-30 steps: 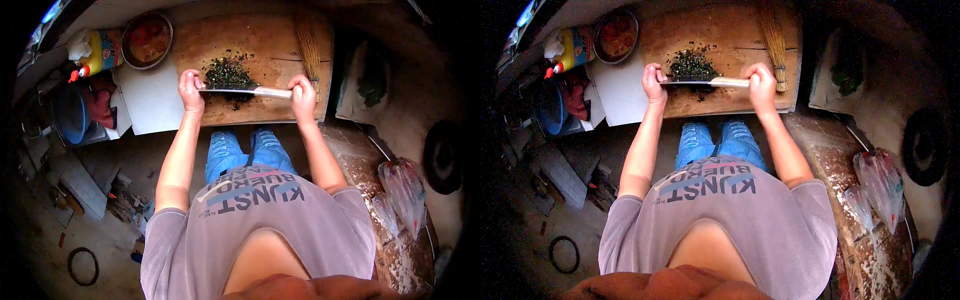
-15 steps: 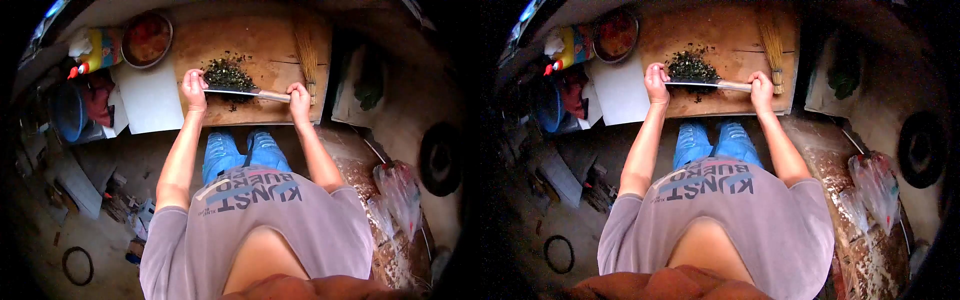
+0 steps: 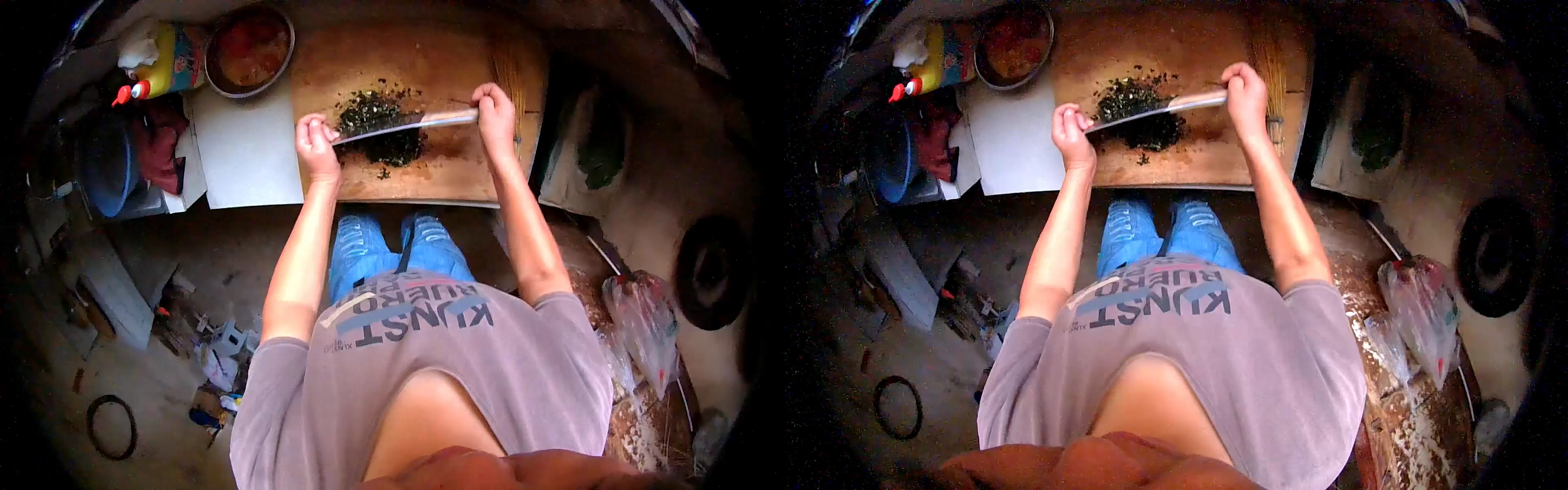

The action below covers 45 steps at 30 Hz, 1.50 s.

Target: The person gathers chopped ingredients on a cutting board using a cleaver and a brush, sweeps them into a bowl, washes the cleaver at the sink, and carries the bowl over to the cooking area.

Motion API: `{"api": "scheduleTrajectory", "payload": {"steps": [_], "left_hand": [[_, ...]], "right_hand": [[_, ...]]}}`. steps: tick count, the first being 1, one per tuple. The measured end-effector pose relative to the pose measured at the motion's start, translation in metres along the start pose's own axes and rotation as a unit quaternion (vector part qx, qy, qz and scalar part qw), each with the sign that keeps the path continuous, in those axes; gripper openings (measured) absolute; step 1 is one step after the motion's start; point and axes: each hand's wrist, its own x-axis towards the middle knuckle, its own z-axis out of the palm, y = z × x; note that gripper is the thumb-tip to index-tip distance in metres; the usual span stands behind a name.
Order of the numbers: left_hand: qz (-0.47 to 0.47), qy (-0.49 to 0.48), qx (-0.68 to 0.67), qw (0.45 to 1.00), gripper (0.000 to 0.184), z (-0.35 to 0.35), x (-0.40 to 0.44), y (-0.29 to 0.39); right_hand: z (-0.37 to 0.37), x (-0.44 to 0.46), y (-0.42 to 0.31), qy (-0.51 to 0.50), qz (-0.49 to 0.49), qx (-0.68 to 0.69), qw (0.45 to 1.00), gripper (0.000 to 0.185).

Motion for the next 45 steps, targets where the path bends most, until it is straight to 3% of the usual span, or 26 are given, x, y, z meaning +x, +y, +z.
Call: {"api": "scheduleTrajectory", "payload": {"steps": [1,3,6,7,13,15,17,18,21,23,24,29,31,34,37,39,41,43,45], "left_hand": [[0.002,0.000,-0.020,1.000,0.014,-0.003,0.002,0.004],[-0.005,-0.027,-0.056,0.998,0.015,-0.012,0.007,0.004],[-0.010,-0.053,0.017,0.998,0.016,-0.003,0.000,0.003],[0.027,-0.090,0.045,0.995,0.014,0.000,-0.003,-0.003],[-0.005,-0.039,-0.007,0.999,0.014,-0.005,0.002,0.015],[0.016,-0.027,0.000,1.000,0.013,-0.005,0.004,0.031],[0.019,-0.023,-0.006,1.000,0.013,-0.001,0.011,0.040],[0.035,-0.021,-0.008,0.999,0.013,0.001,0.018,0.039],[0.046,-0.020,0.013,0.999,0.014,-0.002,0.023,0.027],[0.023,-0.052,0.037,0.998,0.015,-0.007,0.017,0.022],[-0.008,-0.022,0.003,1.000,0.014,-0.007,0.010,0.025],[-0.014,-0.030,-0.045,0.998,0.014,-0.020,-0.015,0.022],[-0.080,-0.023,-0.047,0.995,0.016,-0.024,-0.017,0.004],[-0.017,-0.033,-0.015,0.999,0.018,-0.008,-0.022,-0.003],[0.020,-0.039,0.022,0.999,0.019,-0.003,-0.021,-0.001],[-0.049,0.004,-0.057,0.997,0.019,-0.016,-0.022,-0.002],[-0.040,0.019,-0.056,0.997,0.019,-0.021,-0.019,-0.003],[-0.029,0.026,-0.086,0.996,0.019,-0.019,-0.017,-0.001],[-0.023,0.023,-0.021,0.999,0.021,-0.006,-0.019,-0.006]], "right_hand": [[-0.003,-0.011,-0.021,-0.023,0.010,0.000,1.000,0.018],[-0.004,-0.031,-0.035,-0.019,-0.082,-0.032,0.996,0.017],[-0.005,-0.029,0.033,0.007,0.013,0.015,1.000,0.016],[-0.007,-0.029,0.045,0.026,0.040,0.013,0.999,0.016],[-0.007,-0.002,-0.005,-0.044,0.056,0.043,0.997,0.018],[-0.001,0.011,-0.020,-0.062,0.010,0.004,0.998,0.018],[0.009,0.031,-0.019,-0.055,0.014,0.009,0.998,0.018],[0.017,0.041,-0.013,-0.037,-0.039,0.002,0.999,0.019],[0.031,0.048,0.002,-0.033,-0.007,-0.014,0.999,0.019],[0.028,0.045,0.009,-0.030,-0.004,0.001,1.000,0.019],[0.023,0.036,0.001,-0.041,-0.004,-0.018,0.999,0.019],[-0.008,-0.032,-0.061,-0.063,0.010,-0.056,0.996,0.017],[-0.010,-0.045,-0.045,-0.045,0.004,-0.072,0.996,0.016],[-0.009,-0.040,0.024,-0.007,0.021,-0.004,1.000,0.016],[-0.010,-0.028,0.035,-0.003,0.033,0.052,0.998,0.016],[-0.010,-0.033,-0.012,-0.054,0.025,0.036,0.998,0.016],[-0.005,-0.032,-0.047,-0.066,0.006,-0.020,0.998,0.015],[0.003,-0.021,-0.052,-0.055,-0.057,-0.051,0.996,0.016],[0.003,0.007,-0.014,-0.046,-0.016,-0.091,0.995,0.017]]}}
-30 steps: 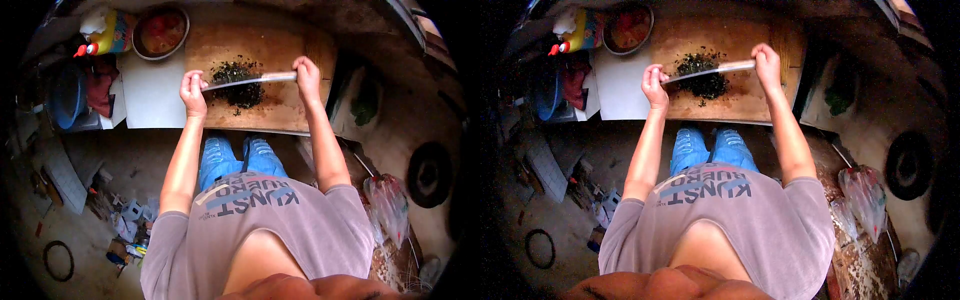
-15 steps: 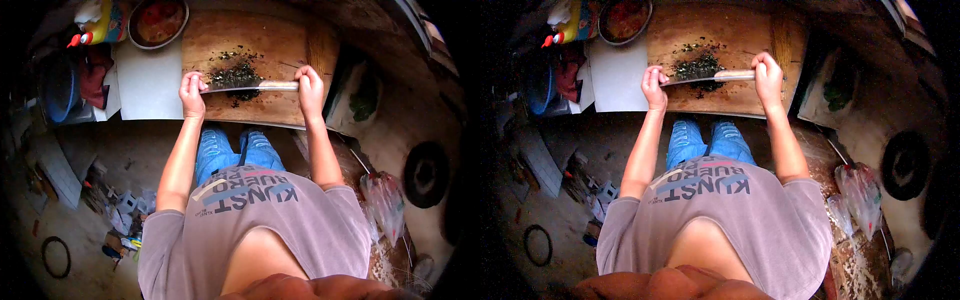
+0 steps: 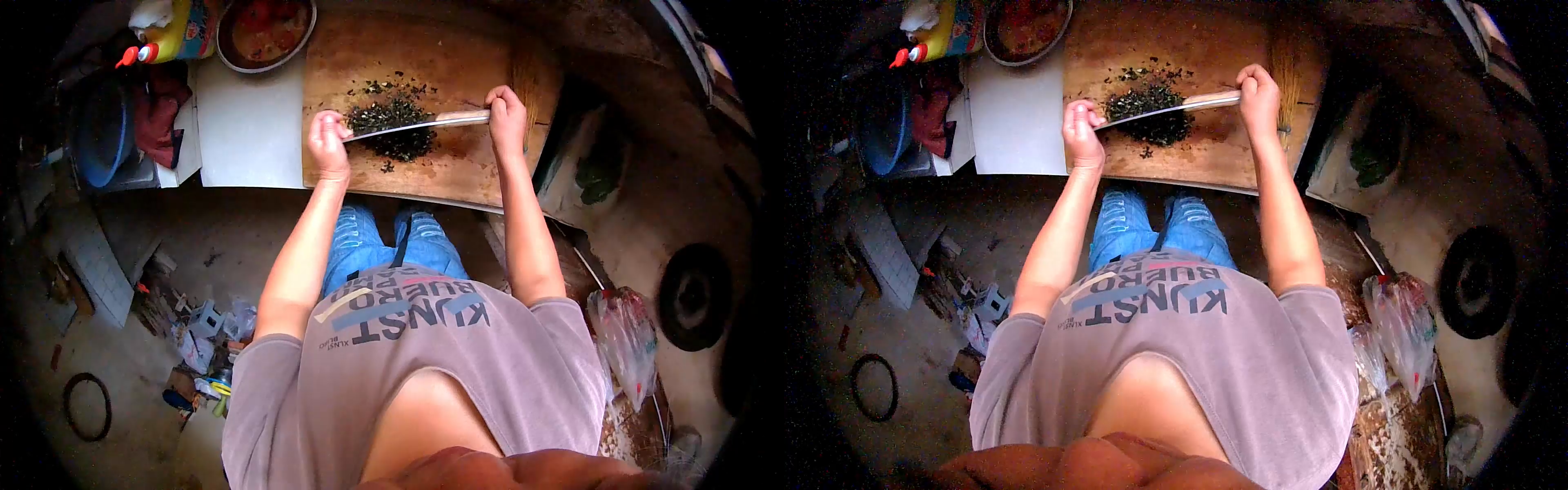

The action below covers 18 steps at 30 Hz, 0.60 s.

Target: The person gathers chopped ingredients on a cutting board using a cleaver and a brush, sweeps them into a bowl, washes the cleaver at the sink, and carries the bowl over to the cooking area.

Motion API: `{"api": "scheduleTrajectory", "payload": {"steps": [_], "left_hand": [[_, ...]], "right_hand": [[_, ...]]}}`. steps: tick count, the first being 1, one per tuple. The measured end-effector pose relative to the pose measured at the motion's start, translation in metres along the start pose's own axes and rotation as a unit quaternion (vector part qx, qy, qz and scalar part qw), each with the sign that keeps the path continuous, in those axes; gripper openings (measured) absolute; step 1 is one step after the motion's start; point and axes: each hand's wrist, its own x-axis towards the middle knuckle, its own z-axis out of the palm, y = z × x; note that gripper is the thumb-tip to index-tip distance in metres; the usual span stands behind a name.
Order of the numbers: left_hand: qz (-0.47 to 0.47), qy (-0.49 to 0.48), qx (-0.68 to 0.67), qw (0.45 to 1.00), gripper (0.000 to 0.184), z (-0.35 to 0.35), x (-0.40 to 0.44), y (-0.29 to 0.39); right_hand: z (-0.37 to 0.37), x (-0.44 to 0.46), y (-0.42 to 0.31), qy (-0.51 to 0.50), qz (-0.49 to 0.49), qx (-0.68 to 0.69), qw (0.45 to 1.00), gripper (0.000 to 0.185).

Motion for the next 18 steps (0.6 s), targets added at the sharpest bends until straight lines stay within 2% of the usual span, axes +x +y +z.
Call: {"api": "scheduleTrajectory", "payload": {"steps": [1,2,5,7,10,12,18], "left_hand": [[0.022,-0.002,0.023,0.999,0.022,0.007,-0.003,0.000],[0.045,-0.005,0.045,0.998,0.022,0.011,-0.002,-0.001],[0.006,-0.010,-0.012,1.000,0.022,-0.004,0.003,0.004],[-0.005,-0.018,-0.022,1.000,0.022,-0.010,0.006,0.000],[0.019,-0.080,0.037,0.996,0.023,0.001,-0.001,0.000],[0.041,-0.077,0.063,0.994,0.021,0.006,0.006,0.002],[0.002,-0.082,0.079,0.993,0.019,-0.002,-0.025,0.036]], "right_hand": [[0.004,0.007,0.035,-0.001,0.011,0.048,0.999,0.017],[0.006,0.010,0.031,-0.002,0.020,0.096,0.995,0.017],[-0.007,-0.016,0.004,-0.024,0.002,0.056,0.998,0.017],[-0.008,-0.035,-0.008,-0.001,0.000,0.063,0.998,0.016],[0.001,-0.039,0.058,0.023,0.052,0.132,0.990,0.016],[0.001,-0.032,0.052,0.021,0.052,0.150,0.987,0.016],[-0.028,-0.056,0.008,-0.023,0.111,0.166,0.980,0.017]]}}
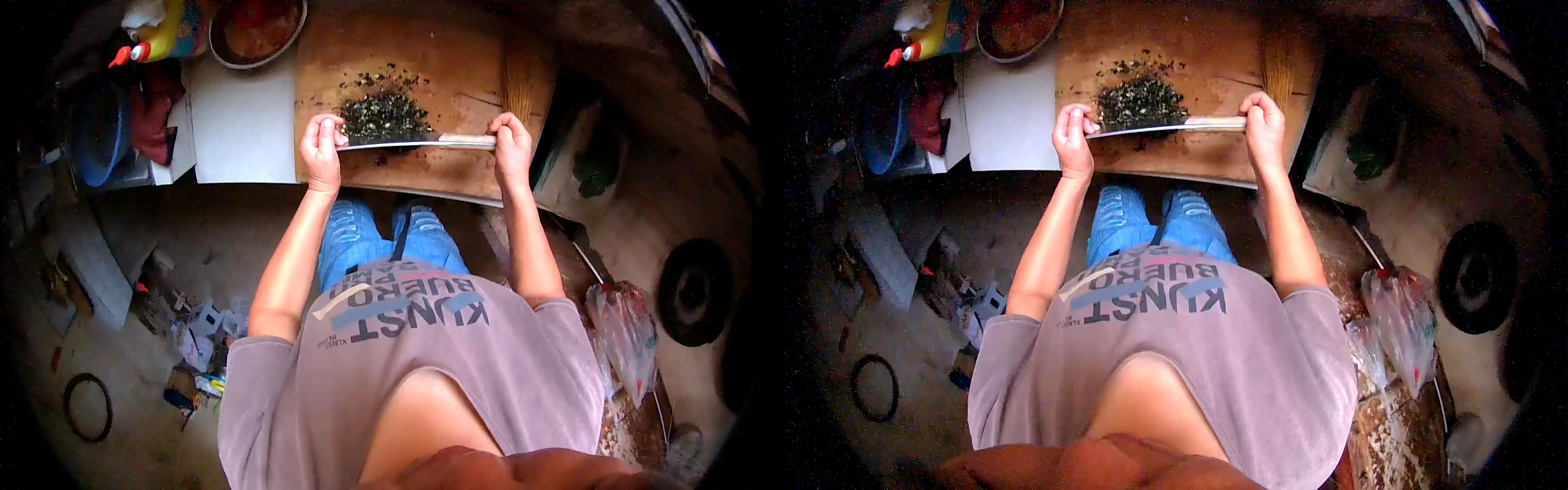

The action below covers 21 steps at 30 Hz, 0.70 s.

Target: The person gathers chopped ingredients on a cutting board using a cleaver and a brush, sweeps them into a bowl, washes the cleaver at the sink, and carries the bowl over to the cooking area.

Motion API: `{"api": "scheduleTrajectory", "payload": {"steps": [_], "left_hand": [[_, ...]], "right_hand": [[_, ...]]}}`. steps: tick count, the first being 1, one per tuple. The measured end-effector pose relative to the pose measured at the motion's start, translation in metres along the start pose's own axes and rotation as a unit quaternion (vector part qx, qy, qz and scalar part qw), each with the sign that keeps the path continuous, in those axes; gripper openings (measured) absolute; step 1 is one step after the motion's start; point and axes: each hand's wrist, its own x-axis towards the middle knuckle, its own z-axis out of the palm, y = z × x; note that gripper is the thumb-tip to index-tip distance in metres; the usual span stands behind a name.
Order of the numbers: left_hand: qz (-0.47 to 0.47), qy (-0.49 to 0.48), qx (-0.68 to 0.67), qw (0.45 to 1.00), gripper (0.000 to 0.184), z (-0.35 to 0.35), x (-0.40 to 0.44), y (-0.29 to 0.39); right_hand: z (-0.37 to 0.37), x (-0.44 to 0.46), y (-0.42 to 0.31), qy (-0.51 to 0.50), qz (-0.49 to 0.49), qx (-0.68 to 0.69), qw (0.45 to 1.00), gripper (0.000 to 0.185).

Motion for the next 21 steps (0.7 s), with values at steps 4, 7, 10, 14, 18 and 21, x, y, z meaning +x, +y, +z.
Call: {"api": "scheduleTrajectory", "payload": {"steps": [4,7,10,14,18,21], "left_hand": [[-0.051,-0.024,-0.002,0.998,0.019,-0.006,-0.039,-0.025],[-0.046,-0.027,-0.010,0.999,0.013,-0.001,-0.043,-0.046],[0.000,-0.004,-0.001,1.000,0.009,0.003,-0.026,-0.033],[0.042,0.078,-0.025,0.996,0.009,-0.010,0.008,-0.023],[0.010,0.085,-0.112,0.990,0.009,-0.011,0.024,-0.027],[0.027,0.082,-0.074,0.994,0.011,0.007,0.020,-0.035]], "right_hand": [[-0.021,-0.027,0.019,-0.014,0.047,-0.065,0.997,0.018],[-0.024,-0.008,0.062,0.014,0.034,-0.059,0.998,0.018],[-0.012,0.006,0.055,0.023,0.018,-0.009,1.000,0.018],[0.014,-0.002,-0.002,-0.004,-0.009,-0.037,0.999,0.017],[0.032,-0.007,-0.038,0.013,-0.182,-0.150,0.972,0.015],[0.024,0.028,0.013,0.051,-0.145,-0.124,0.980,0.016]]}}
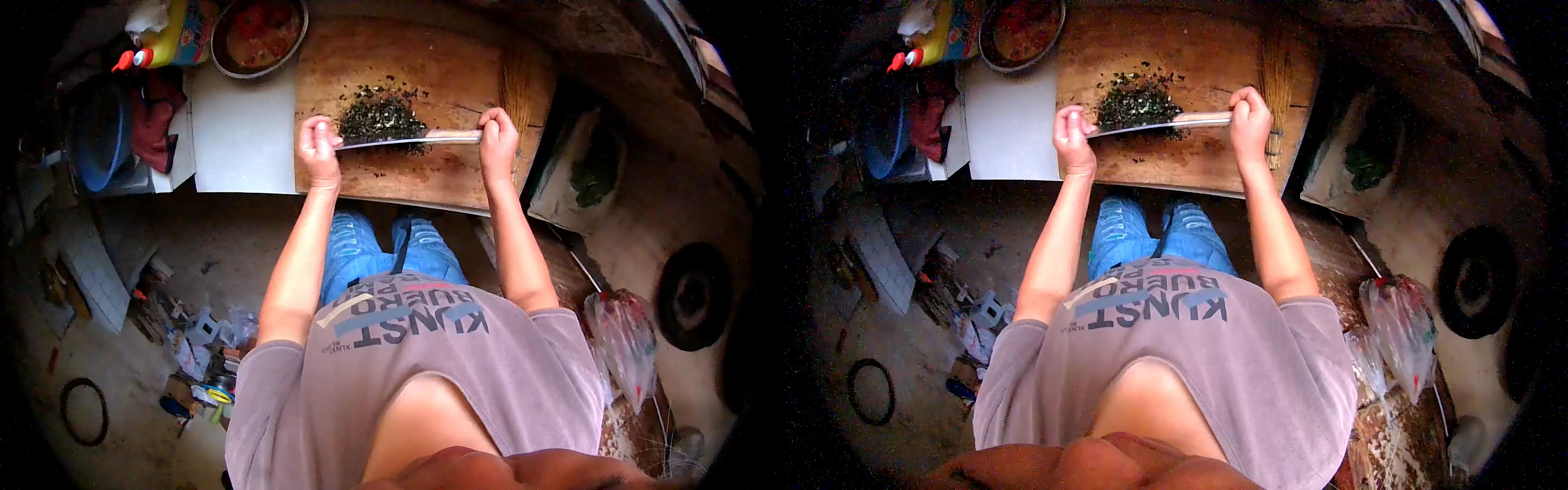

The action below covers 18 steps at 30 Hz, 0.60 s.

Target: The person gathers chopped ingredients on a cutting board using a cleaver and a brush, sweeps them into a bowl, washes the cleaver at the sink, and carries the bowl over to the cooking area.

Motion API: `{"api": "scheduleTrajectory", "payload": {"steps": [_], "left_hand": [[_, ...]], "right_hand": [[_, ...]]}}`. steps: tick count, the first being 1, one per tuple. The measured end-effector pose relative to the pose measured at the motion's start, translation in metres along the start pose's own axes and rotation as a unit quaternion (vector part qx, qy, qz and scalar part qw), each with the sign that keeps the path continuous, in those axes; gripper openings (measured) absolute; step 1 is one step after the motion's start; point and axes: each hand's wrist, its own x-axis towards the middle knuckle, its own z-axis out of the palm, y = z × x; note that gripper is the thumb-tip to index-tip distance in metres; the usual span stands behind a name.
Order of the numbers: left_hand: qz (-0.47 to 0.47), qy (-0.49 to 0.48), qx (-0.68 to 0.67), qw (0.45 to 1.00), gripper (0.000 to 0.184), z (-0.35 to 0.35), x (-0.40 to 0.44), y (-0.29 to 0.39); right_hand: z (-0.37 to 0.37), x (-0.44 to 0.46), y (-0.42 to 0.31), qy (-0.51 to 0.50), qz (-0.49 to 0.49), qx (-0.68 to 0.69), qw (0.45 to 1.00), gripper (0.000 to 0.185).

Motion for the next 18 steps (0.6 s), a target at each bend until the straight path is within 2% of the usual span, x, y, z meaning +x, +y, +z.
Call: {"api": "scheduleTrajectory", "payload": {"steps": [1,5,8,9,11,12,15,17,18], "left_hand": [[0.009,-0.014,0.039,0.999,0.012,0.003,-0.003,-0.001],[0.003,-0.004,0.022,1.000,0.014,-0.002,0.003,-0.001],[0.003,-0.032,-0.031,0.999,0.015,-0.014,0.009,0.000],[-0.005,-0.042,-0.044,0.998,0.015,-0.017,0.007,0.001],[-0.005,-0.061,0.072,0.995,0.018,-0.011,0.000,0.002],[0.035,-0.088,0.130,0.987,0.019,-0.006,-0.006,0.001],[0.018,-0.036,0.038,0.998,0.018,0.000,0.003,0.003],[-0.013,0.010,0.027,1.000,0.017,-0.002,0.004,0.011],[0.003,0.001,0.006,1.000,0.017,-0.003,0.005,0.019]], "right_hand": [[0.000,0.004,0.018,0.011,0.041,0.008,0.999,0.016],[0.000,0.000,0.006,0.003,0.030,0.072,0.997,0.016],[-0.005,-0.024,-0.017,0.004,-0.066,0.053,0.996,0.016],[-0.005,-0.030,-0.011,0.001,-0.059,0.053,0.997,0.016],[-0.007,-0.036,0.010,0.020,0.065,0.029,0.997,0.016],[-0.005,-0.032,0.022,0.032,0.080,0.063,0.994,0.016],[-0.004,-0.020,0.016,0.008,0.056,0.065,0.996,0.016],[-0.010,-0.013,-0.006,-0.003,0.056,0.079,0.995,0.016],[-0.012,-0.010,-0.018,-0.018,0.027,0.071,0.997,0.016]]}}
